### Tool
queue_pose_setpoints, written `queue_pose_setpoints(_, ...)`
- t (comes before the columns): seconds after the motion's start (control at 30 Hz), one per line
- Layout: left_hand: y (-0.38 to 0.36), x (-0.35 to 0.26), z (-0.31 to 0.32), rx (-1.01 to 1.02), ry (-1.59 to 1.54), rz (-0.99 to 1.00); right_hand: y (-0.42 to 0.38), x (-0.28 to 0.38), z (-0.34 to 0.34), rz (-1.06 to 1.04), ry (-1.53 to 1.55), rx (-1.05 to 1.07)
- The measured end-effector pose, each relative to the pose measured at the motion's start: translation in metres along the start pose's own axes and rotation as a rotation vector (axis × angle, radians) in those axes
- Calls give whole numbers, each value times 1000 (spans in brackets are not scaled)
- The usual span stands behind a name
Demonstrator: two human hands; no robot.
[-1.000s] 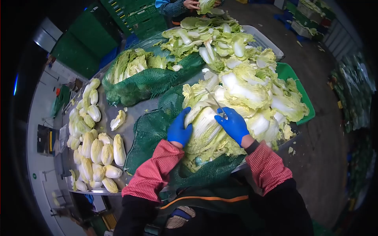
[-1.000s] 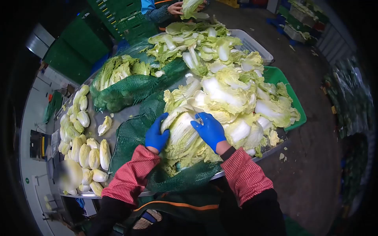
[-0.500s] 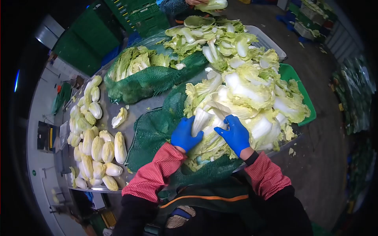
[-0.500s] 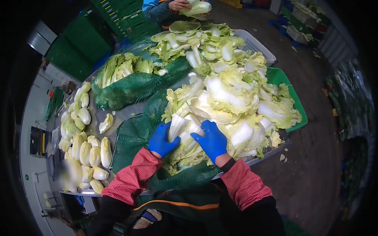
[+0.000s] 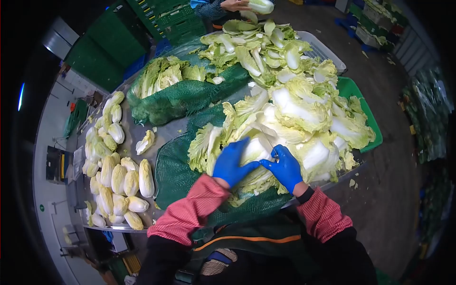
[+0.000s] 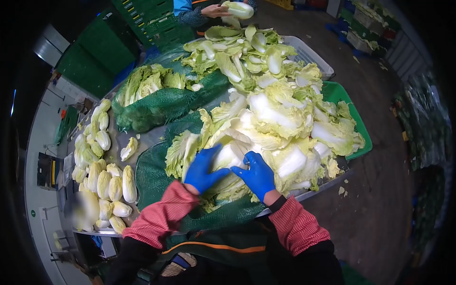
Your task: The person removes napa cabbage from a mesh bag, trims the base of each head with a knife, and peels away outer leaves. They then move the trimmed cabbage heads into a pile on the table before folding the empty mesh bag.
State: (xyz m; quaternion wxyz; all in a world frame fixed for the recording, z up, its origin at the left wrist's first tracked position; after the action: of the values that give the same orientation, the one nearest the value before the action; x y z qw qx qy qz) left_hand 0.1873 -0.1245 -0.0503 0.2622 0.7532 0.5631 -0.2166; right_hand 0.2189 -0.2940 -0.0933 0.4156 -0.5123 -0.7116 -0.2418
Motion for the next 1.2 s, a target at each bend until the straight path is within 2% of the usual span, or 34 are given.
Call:
queue_pose_setpoints(0.1,7,29,28,97,-47,-229,3,-19,0,-26,-1,40)
queue_pose_setpoints(0.13,11,47,34,98,-85,-246,3,-26,2,-41,24,37)
queue_pose_setpoints(0.2,19,81,40,32,-312,-272,1,-36,4,-19,82,9)
queue_pose_setpoints(0.27,24,106,41,42,-397,-424,4,-38,3,-9,117,-18)
queue_pose_setpoints(0.3,23,116,45,14,-557,-538,4,-39,3,-2,121,-28)
queue_pose_setpoints(0.43,23,18,27,-12,151,-178,2,-32,0,-40,85,-83)
queue_pose_setpoints(0.53,31,50,27,127,-70,-389,-1,-5,-13,-86,72,-103)
queue_pose_setpoints(0.57,38,69,28,85,-253,-276,-1,4,-18,-104,66,-107)
queue_pose_setpoints(0.6,35,76,19,74,-407,-368,2,10,-26,-127,70,-131)
queue_pose_setpoints(0.67,34,95,17,93,-964,-354,9,18,-49,-172,86,-189)
queue_pose_setpoints(0.7,21,93,19,82,-1325,-480,14,22,-61,-125,-49,-205)
queue_pose_setpoints(0.73,11,77,11,103,-1546,-557,20,27,-67,-220,-183,-262)
queue_pose_setpoints(0.8,3,71,3,10,-1630,-474,31,33,-62,-173,-195,-193)
queue_pose_setpoints(0.9,17,39,-19,-66,-1349,-162,34,83,-40,-167,-33,65)
queue_pose_setpoints(1.1,7,27,-25,-221,-1191,-114,34,92,-17,-197,131,180)
queue_pose_setpoints(1.2,2,27,-23,-269,-1136,-111,32,86,-13,-154,58,120)
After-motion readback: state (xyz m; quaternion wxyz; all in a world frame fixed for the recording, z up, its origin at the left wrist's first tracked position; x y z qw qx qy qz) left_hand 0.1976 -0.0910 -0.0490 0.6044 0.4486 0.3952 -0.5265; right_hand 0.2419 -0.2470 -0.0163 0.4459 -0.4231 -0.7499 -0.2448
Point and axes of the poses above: each hand's wrist, its own y-axis towards the middle knuckle, its own z-axis out of the palm, x = y × z, the point moved 8 cm from there along y, towards the middle knuckle, and after that the axes turned 6 degrees about x, right-handed, at the moved point
